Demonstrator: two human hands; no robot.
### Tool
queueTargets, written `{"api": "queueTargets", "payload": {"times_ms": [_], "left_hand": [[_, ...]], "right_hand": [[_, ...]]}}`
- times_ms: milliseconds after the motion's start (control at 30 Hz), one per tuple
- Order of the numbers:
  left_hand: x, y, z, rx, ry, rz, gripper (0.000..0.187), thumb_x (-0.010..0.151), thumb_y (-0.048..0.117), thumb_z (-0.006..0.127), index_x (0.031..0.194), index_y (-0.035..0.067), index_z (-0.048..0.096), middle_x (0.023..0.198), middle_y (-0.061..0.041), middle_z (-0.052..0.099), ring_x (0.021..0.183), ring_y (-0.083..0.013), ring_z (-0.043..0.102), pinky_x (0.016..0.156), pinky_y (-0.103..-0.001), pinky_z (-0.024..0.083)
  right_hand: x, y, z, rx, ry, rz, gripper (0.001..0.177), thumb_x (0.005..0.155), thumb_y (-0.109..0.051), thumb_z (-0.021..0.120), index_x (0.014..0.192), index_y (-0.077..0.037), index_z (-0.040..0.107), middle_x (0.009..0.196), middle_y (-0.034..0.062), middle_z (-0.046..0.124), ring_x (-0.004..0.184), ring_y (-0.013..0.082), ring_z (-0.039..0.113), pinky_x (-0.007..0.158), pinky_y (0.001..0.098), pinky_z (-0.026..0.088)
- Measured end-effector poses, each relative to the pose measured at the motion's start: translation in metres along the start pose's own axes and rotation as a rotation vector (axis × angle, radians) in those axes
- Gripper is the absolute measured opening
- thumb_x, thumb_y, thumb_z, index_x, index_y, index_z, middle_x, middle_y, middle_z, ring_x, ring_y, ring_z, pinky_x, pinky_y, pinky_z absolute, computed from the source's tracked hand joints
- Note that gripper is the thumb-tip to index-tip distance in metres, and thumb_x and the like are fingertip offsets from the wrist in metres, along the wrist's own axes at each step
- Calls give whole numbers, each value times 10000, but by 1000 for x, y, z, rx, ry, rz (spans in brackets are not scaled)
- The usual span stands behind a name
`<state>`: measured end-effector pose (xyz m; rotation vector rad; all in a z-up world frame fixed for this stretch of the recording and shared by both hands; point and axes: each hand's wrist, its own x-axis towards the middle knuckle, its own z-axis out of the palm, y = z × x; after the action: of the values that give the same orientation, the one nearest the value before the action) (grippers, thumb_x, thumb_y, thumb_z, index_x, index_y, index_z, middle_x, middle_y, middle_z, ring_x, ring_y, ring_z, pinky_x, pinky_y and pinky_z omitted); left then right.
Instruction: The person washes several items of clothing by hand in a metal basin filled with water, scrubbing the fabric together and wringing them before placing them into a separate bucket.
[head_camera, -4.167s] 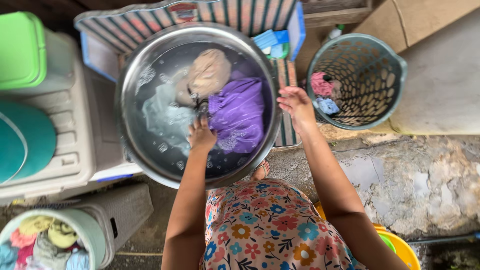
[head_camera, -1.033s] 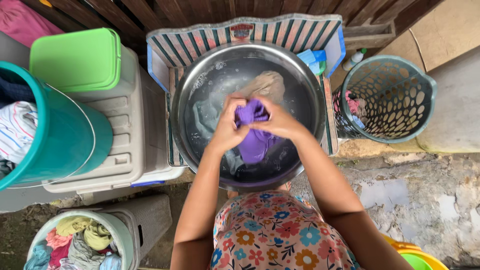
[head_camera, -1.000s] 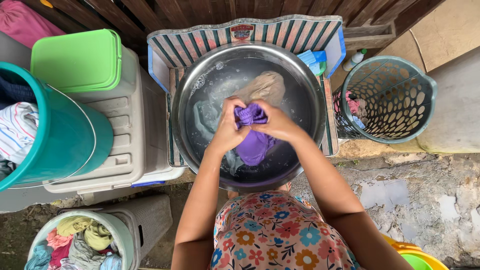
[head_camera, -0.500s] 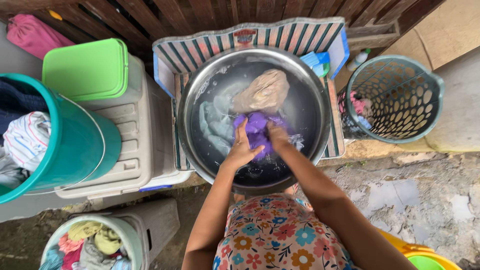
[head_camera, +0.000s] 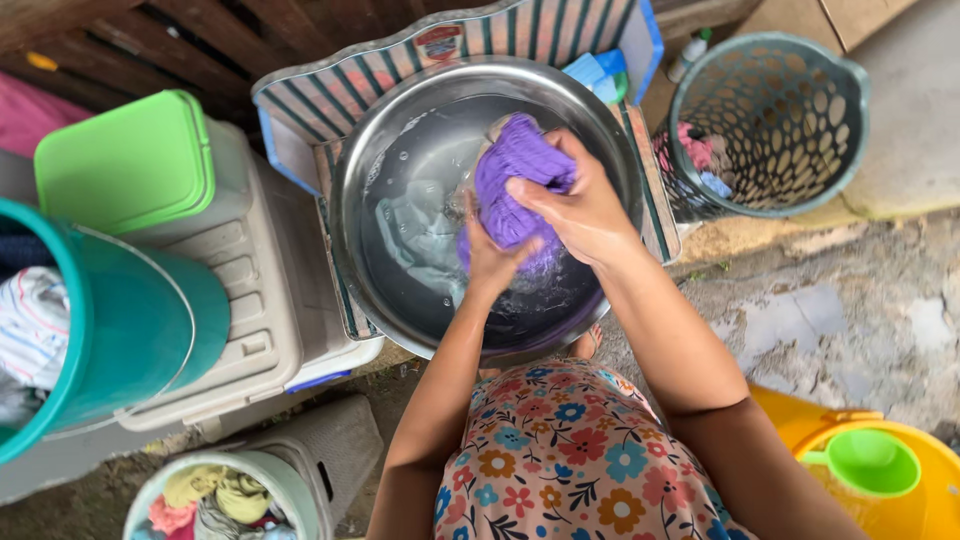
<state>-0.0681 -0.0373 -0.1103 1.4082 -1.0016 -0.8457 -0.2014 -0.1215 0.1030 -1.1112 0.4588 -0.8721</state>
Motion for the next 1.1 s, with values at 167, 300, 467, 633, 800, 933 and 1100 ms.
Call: {"api": "queueTargets", "payload": {"times_ms": [167,300,467,633,800,933,1100], "left_hand": [[34,15,-4,-623,120,-504,434,1009,309,616,1341,30,622,1289,-178,655,1122,-312,642,979,-455,506],[40,38,-21,-785,289,-489,272,1038,222,549,1279,106,603,1182,-68,713,1039,-179,709,923,-358,575],[44,27,-13,-1080,290,-448,291,1079,125,555,1320,-33,599,1251,-149,680,1118,-251,678,954,-400,579],[31,43,-16,-1184,196,-432,343,1070,189,443,1308,-23,571,1271,-168,665,1148,-281,676,991,-434,587],[11,54,-37,-1255,83,-354,357,1093,193,413,1326,-35,558,1301,-168,660,1174,-267,675,1025,-418,581],[3,33,-46,-1243,219,-336,310,1100,143,459,1331,-21,588,1285,-138,677,1137,-231,680,954,-357,581],[-4,20,-59,-1014,417,-333,399,1066,76,507,1450,-31,487,1355,-169,624,1183,-264,661,981,-415,595]], "right_hand": [[-24,-28,-23,134,140,-34,373,924,21,764,1230,-47,562,1109,52,661,995,121,651,922,304,572],[-21,16,-89,164,511,111,457,893,-54,705,1282,-118,473,1096,83,678,899,212,713,770,422,629],[-41,173,-136,-575,276,202,1005,748,43,722,1579,-168,199,1502,189,449,1113,277,635,883,426,567],[-41,247,-103,-223,64,101,1000,839,62,702,1585,-130,65,1509,129,414,1316,163,496,1040,306,484],[-17,249,-81,286,218,150,532,897,126,469,1387,-79,507,1202,69,620,1012,174,627,787,343,536],[-4,252,-47,579,422,238,479,933,82,378,1324,-148,532,1178,54,669,1001,180,680,817,344,596],[1,249,-35,641,542,344,331,1004,-27,362,1251,-174,526,1133,57,660,984,192,692,814,379,621]]}}
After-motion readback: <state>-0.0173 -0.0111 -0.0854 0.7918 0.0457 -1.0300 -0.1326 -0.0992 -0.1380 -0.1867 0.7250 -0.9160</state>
